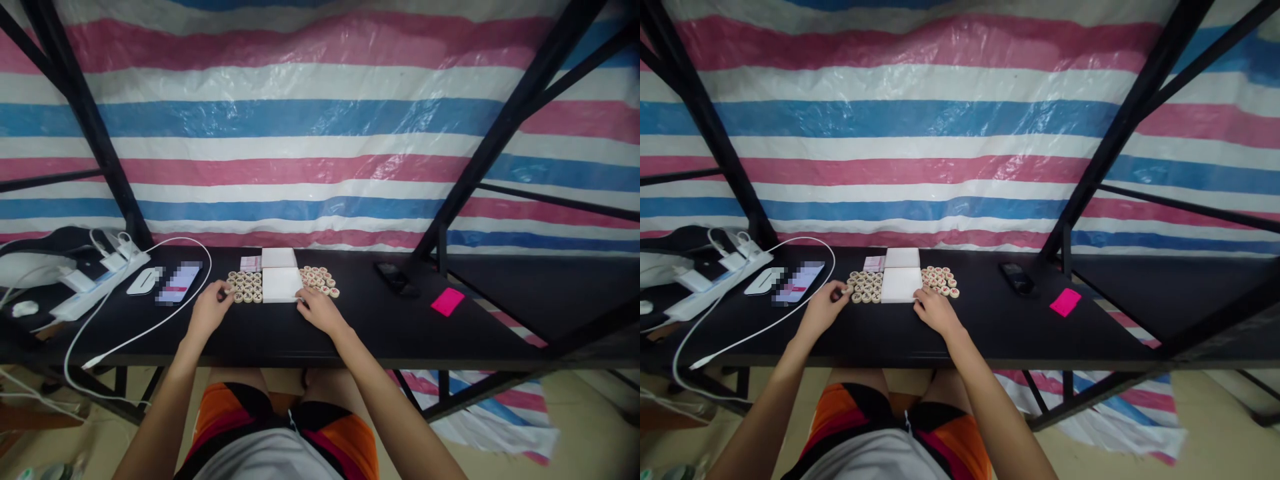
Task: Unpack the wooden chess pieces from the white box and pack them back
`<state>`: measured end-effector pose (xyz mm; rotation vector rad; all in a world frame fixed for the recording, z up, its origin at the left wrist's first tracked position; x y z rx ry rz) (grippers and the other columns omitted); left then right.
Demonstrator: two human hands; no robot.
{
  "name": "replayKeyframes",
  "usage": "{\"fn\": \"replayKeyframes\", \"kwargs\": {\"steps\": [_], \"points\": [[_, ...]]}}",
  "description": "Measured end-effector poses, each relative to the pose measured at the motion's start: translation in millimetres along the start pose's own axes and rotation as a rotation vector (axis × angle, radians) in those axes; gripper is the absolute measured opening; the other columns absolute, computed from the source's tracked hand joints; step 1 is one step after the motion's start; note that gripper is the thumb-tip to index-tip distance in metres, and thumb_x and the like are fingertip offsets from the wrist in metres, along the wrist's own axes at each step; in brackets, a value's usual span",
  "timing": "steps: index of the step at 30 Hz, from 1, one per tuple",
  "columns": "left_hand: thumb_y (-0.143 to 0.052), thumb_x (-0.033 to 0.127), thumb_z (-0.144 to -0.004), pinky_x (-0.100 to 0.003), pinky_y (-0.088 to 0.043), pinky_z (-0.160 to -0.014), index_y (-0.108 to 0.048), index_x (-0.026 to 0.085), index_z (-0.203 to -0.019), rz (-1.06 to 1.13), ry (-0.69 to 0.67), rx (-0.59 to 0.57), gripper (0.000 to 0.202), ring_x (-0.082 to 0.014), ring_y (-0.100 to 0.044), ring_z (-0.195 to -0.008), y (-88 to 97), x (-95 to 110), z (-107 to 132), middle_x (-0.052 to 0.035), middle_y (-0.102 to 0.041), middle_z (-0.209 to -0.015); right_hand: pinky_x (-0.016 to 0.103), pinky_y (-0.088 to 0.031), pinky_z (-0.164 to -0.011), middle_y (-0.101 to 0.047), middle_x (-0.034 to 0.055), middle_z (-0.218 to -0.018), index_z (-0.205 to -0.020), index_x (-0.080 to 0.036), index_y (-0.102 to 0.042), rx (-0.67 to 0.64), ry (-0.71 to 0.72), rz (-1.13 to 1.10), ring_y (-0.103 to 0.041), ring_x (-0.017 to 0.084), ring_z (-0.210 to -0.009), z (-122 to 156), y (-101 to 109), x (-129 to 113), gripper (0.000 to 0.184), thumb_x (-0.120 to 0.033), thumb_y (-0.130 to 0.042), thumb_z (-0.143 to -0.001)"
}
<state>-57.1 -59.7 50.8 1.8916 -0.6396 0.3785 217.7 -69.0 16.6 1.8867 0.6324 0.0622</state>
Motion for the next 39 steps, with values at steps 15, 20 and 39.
{"fn": "replayKeyframes", "kwargs": {"steps": [15, 20, 39], "points": [[-0.047, 0.028, -0.087, -0.038, -0.046, -0.087, -0.062, 0.017, -0.109, -0.191, -0.13, -0.016, 0.029, -0.0257, -0.058, -0.095, -15.8, -24.3, 11.5, -0.0105, -0.063, -0.101, 0.031, -0.046, -0.084, -0.061, 0.007, -0.099, -0.099, -0.02, -0.062, 0.11, 0.049, -0.049, -0.058, 0.019, -0.09, 1.4, 3.9, -4.6, 0.02, -0.02, -0.045, -0.089], [-0.045, 0.029, -0.088, -0.037, -0.047, -0.083, -0.06, 0.015, -0.114, -0.204, -0.121, 0.038, 0.033, -0.0245, -0.058, -0.091, -8.7, -17.2, 15.8, -0.01, -0.06, -0.095, 0.04, -0.044, -0.091, -0.06, 0.0117, -0.106, -0.104, -0.02, -0.063, 0.413, -0.049, -0.034, -0.053, 0.025, -0.103, 5.6, 35.2, 23.3, 0.025, -0.027, -0.045, -0.089], [-0.042, 0.03, -0.089, -0.03, -0.048, -0.077, -0.061, 0.019, -0.108, -0.016, -0.181, -0.113, 0.029, -0.018, -0.061, -0.081, -10.9, -2.8, 23.5, -0.0053, -0.059, -0.093, 0.048, -0.042, -0.095, -0.056, 0.0225, -0.118, -0.132, -0.012, -0.051, 0.338, -1.127, 0.054, -0.054, 0.034, -0.113, 81.3, 89.9, 286.1, 0.054, -0.032, -0.044, -0.082]]}}
Point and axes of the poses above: each hand's wrist, its own z-axis away from the middle knuckle, its own y-axis out of the back of the hand, x = y × z, the point moved 5 cm from there along -z, towards the middle knuckle
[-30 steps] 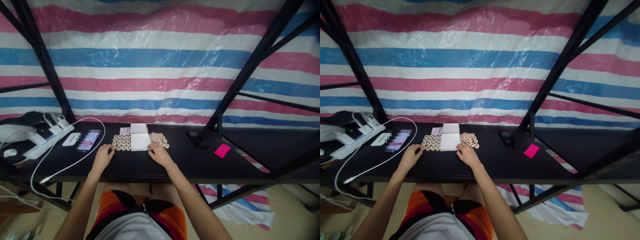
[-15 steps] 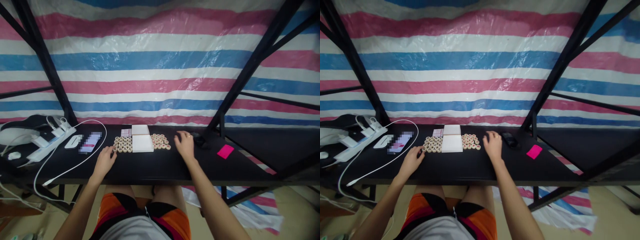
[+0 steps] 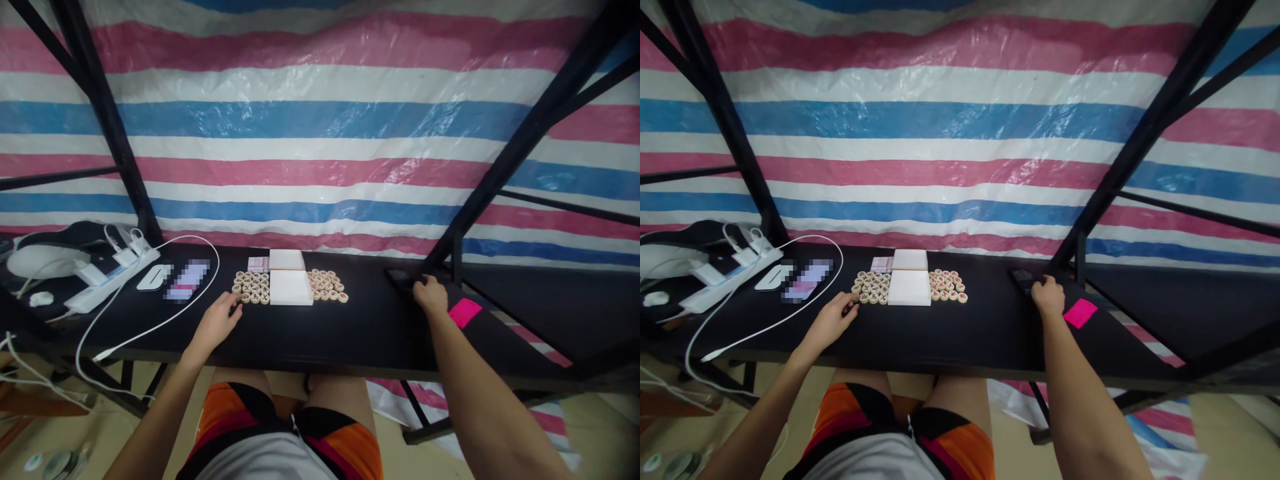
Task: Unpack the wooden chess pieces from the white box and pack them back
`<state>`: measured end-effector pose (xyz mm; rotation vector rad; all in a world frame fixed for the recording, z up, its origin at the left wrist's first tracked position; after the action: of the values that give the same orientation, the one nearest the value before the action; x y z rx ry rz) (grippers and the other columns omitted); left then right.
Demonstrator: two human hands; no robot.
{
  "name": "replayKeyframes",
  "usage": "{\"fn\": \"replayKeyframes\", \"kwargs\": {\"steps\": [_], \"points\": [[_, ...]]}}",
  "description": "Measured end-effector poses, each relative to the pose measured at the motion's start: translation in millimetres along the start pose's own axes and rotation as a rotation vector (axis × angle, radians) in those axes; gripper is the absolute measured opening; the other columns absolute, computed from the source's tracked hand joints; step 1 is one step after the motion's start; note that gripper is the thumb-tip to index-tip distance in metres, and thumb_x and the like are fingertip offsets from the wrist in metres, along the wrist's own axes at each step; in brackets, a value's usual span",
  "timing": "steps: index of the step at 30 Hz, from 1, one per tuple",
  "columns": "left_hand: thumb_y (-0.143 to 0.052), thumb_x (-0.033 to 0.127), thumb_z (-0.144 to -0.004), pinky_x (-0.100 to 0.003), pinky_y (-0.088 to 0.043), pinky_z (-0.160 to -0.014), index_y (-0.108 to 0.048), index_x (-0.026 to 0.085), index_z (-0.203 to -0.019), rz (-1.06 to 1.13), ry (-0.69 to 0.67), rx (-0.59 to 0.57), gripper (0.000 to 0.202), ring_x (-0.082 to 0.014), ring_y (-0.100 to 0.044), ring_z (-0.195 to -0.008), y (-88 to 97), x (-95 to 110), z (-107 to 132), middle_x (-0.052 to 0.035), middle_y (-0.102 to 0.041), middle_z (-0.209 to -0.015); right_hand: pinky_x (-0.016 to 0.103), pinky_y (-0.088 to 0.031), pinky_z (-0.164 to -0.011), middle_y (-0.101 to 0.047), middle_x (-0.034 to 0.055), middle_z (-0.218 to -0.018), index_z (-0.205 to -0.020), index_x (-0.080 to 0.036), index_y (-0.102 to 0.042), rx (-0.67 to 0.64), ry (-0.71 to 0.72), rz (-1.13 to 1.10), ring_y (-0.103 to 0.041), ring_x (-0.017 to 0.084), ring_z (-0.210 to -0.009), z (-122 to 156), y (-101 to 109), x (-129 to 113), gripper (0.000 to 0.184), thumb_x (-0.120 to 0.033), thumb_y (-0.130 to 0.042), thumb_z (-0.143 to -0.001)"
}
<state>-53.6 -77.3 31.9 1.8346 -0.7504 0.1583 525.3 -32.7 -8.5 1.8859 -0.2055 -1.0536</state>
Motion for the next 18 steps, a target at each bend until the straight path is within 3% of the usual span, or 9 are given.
{"fn": "replayKeyframes", "kwargs": {"steps": [4, 11, 18], "points": [[-0.043, 0.03, -0.088, -0.03, -0.049, -0.077, -0.06, 0.02, -0.109, 0.023, 0.024, 0.008, 0.029, -0.0162, -0.06, -0.075, -1.5, -4.0, -0.5, -0.0054, -0.059, -0.101, 0.045, -0.043, -0.095, -0.06, 0.018, -0.112, -0.129, -0.011, -0.054, 0.003, -0.004, -0.089, -0.056, 0.032, -0.109, -2.9, -3.4, 17.2, 0.06, -0.021, -0.05, -0.07], [-0.044, 0.03, -0.088, -0.029, -0.049, -0.077, -0.061, 0.02, -0.109, 0.022, 0.021, -0.006, 0.028, -0.0147, -0.061, -0.073, -2.0, -3.1, -0.1, -0.0051, -0.059, -0.107, 0.041, -0.045, -0.094, -0.06, 0.0172, -0.12, -0.129, -0.011, -0.053, -0.023, 0.054, -0.109, -0.058, 0.03, -0.107, 1.2, -13.5, 25.3, 0.059, -0.031, -0.055, -0.073], [-0.044, 0.029, -0.088, -0.03, -0.05, -0.077, -0.061, 0.02, -0.109, 0.023, 0.024, -0.006, 0.028, -0.0149, -0.06, -0.071, -1.5, -2.4, 0.0, -0.0053, -0.06, -0.104, 0.041, -0.043, -0.095, -0.064, 0.0157, -0.114, -0.122, -0.012, -0.057, -0.067, -0.04, -0.124, -0.059, 0.029, -0.106, -18.8, -17.0, 30.1, 0.052, -0.031, -0.053, -0.074]]}}
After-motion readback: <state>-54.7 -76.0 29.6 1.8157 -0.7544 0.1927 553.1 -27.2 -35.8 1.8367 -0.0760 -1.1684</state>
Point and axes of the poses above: each hand's wrist, its own z-axis away from the middle knuckle, its own y-axis out of the back of the hand, x = y × z, the point moved 5 cm from there along -z, towards the middle knuckle
